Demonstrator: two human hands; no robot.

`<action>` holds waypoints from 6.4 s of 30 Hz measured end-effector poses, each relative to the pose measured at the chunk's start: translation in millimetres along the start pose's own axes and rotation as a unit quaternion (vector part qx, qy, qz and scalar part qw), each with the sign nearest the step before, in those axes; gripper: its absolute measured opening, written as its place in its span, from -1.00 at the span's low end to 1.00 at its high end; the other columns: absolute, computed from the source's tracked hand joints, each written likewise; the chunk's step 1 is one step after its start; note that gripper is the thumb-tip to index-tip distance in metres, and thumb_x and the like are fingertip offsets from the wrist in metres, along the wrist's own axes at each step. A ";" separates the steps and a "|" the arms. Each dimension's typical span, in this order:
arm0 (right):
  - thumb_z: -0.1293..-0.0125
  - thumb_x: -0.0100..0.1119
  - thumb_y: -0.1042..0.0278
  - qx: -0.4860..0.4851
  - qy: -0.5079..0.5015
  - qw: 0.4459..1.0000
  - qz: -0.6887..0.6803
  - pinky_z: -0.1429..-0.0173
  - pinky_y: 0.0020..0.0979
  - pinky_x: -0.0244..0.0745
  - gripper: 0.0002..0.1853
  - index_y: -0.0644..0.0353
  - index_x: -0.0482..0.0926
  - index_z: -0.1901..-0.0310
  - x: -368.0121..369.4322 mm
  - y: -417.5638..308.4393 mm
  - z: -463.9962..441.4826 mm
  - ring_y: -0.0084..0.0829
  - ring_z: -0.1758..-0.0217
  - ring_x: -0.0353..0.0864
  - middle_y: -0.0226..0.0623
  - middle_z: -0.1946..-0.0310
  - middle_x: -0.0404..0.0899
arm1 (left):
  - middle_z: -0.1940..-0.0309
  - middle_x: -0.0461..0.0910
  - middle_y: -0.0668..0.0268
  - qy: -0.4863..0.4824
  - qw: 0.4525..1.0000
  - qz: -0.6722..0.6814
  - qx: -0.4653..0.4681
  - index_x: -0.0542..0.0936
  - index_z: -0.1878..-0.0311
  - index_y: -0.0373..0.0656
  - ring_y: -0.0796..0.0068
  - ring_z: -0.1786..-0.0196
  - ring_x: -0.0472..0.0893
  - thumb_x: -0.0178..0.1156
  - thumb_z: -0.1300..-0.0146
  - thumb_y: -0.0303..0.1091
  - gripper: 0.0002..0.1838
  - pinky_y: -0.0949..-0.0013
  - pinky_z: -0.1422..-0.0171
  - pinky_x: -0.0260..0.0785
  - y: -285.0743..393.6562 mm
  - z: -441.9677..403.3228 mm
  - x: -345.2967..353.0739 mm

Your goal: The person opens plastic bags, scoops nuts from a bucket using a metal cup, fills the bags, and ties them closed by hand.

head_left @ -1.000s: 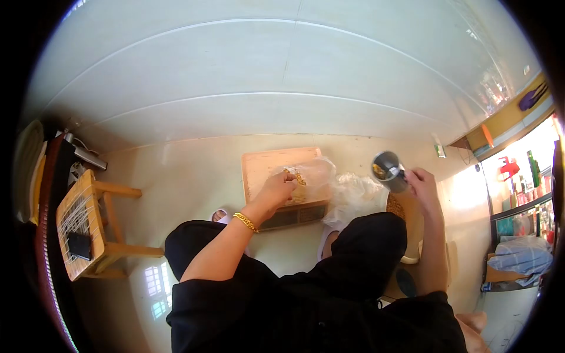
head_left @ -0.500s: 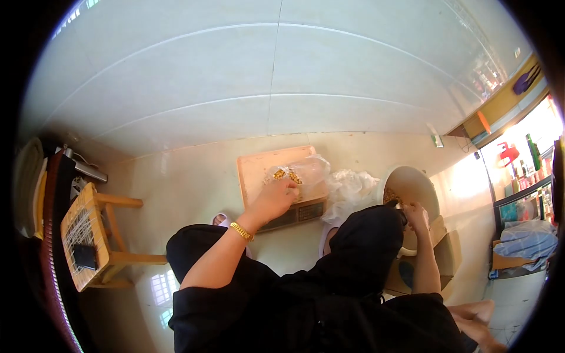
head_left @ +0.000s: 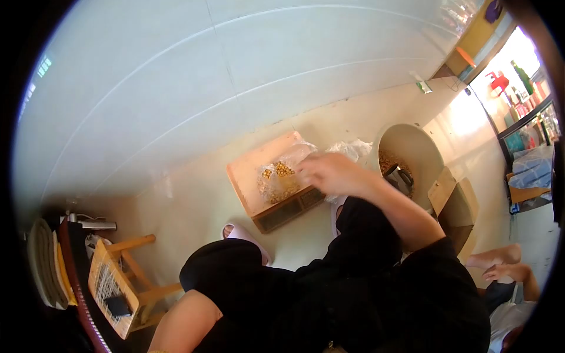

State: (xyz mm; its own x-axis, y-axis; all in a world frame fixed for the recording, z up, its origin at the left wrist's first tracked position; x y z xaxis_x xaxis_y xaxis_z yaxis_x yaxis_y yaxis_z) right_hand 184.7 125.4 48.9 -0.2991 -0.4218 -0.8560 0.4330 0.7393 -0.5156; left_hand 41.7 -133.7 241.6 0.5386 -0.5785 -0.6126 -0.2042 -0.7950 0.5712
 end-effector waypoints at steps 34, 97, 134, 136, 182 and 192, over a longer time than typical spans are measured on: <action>-0.13 0.15 0.35 0.027 -0.188 0.977 0.099 0.19 -0.13 0.47 -0.84 0.26 0.56 0.32 82.5 4.8 8.0 -0.10 0.25 0.60 -0.09 0.39 0.58 | 0.27 0.56 0.03 0.171 0.977 0.077 -0.106 0.54 0.21 -0.40 0.19 0.21 0.56 0.08 -0.18 -0.24 -0.66 0.14 0.11 0.40 -55.5 28.1 17.3; -0.24 0.08 0.25 0.099 -0.235 0.961 0.106 -0.15 -0.22 0.38 -0.63 0.10 0.54 -0.09 43.5 37.0 -87.9 -0.13 -0.09 0.51 -0.08 0.03 0.57 | 0.41 0.58 0.17 0.231 0.959 0.077 -0.147 0.55 0.35 -0.31 0.36 0.33 0.56 0.08 -0.27 -0.14 -0.65 0.28 0.24 0.41 -38.1 43.0 20.3; -0.12 0.11 0.31 0.430 -0.005 0.903 -0.017 -0.15 -0.16 0.43 -0.59 0.25 0.51 -0.03 122.7 157.0 -64.7 -0.02 -0.09 0.53 0.05 0.04 0.56 | -0.02 0.51 -0.06 0.167 0.715 -0.122 -0.668 0.40 -0.25 -0.11 0.00 -0.21 0.40 0.08 -0.26 -0.06 -0.46 0.14 -0.30 0.20 -374.6 173.4 61.8; -0.11 0.11 0.33 0.439 -0.004 0.898 -0.025 -0.11 -0.19 0.46 -0.64 0.26 0.58 0.05 132.1 156.3 -60.7 -0.03 -0.06 0.56 0.04 0.07 0.58 | -0.02 0.51 -0.07 0.199 0.725 -0.077 -0.655 0.41 -0.24 -0.18 0.01 -0.23 0.39 0.07 -0.26 -0.04 -0.44 0.14 -0.31 0.20 -386.9 186.9 64.9; -0.08 0.13 0.35 0.241 0.044 0.802 -0.545 -0.04 -0.46 0.29 -0.61 0.23 0.54 0.01 111.4 113.0 -87.9 -0.50 0.16 0.49 -0.37 0.15 0.63 | 0.28 0.59 0.14 -0.027 0.668 -0.375 -0.642 0.60 0.36 -0.12 0.13 0.17 0.57 0.08 -0.12 -0.44 -0.90 0.13 0.07 0.39 -331.7 139.7 40.4; -0.08 0.17 0.34 0.163 0.009 0.972 -0.166 0.08 -0.26 0.45 -0.62 0.12 0.50 0.01 163.2 62.9 -66.9 -0.19 0.22 0.56 -0.11 0.28 0.56 | 0.35 0.53 0.12 0.231 0.683 -0.254 -0.645 0.53 0.32 -0.17 0.09 0.19 0.55 0.05 -0.19 -0.36 -0.88 0.10 0.15 0.40 -344.5 152.7 33.6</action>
State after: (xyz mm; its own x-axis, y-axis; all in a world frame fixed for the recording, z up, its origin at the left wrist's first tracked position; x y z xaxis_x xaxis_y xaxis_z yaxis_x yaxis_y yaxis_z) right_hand 106.2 138.2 -120.7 -0.4825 -0.5975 -0.6405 0.5558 0.3563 -0.7511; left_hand 5.3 92.8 -59.2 0.5331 0.0682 -0.8433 0.8344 0.1224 0.5374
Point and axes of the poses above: each hand's wrist, its own z-axis away from the middle knuckle, its own x-axis out of the palm, y = z × x, the point moved 4 cm from there along -z, towards the middle knuckle
